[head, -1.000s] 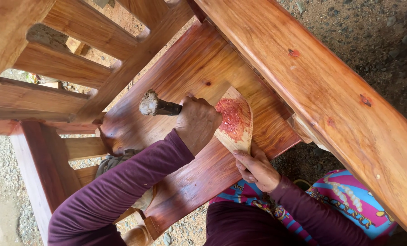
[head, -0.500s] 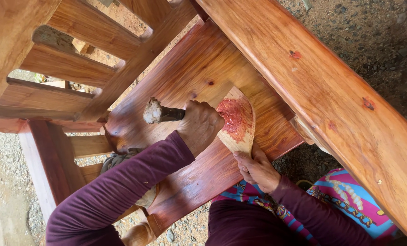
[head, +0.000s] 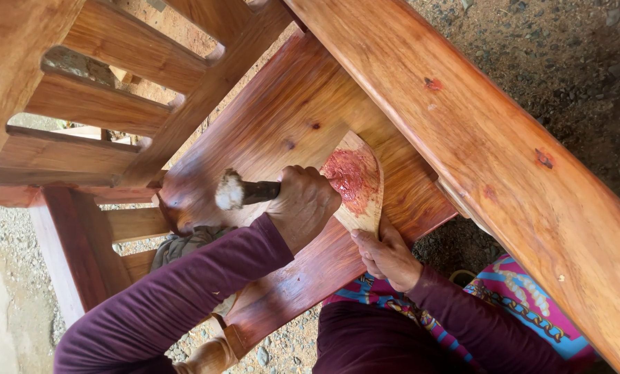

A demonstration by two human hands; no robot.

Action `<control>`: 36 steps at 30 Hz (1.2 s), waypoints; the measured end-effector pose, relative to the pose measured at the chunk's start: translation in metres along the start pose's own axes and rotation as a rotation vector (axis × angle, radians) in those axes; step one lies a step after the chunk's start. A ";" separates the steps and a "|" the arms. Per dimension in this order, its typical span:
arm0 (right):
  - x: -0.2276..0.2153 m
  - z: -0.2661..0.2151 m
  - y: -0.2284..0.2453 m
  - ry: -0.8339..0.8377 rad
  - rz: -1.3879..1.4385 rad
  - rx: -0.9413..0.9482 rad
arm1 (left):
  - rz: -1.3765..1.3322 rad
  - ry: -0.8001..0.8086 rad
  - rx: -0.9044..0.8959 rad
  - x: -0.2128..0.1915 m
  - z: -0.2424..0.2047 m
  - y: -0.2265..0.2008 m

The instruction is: The person sits and uses a knife to scrape red material off a curved wooden piece resting on a wooden chair seat, repositioning the piece and the knife between passes, briefly handling the knife over the ground, then wiping the wood with a cloth.

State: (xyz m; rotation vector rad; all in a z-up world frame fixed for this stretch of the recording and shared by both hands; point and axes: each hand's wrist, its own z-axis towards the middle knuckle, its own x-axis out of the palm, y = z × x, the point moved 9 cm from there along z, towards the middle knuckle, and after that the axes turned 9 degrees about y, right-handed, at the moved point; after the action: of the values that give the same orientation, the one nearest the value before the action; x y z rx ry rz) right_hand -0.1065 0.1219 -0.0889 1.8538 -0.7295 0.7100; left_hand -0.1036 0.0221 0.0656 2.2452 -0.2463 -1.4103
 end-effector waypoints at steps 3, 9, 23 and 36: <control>-0.002 0.002 0.000 -0.015 -0.005 0.011 | -0.083 0.027 -0.026 0.005 -0.001 0.010; -0.003 0.002 0.002 -0.015 -0.009 0.006 | -0.092 0.156 -0.139 0.014 0.009 0.031; -0.005 0.005 -0.003 -0.006 0.007 0.010 | -0.128 -0.107 -0.062 0.009 0.009 0.028; -0.002 0.005 -0.006 0.030 -0.007 -0.011 | 0.006 0.059 0.048 0.012 0.007 0.011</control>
State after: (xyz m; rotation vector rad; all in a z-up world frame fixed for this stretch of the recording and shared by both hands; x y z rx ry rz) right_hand -0.1022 0.1196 -0.0956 1.8309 -0.7059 0.7269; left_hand -0.1028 0.0056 0.0586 2.3194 -0.2702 -1.3456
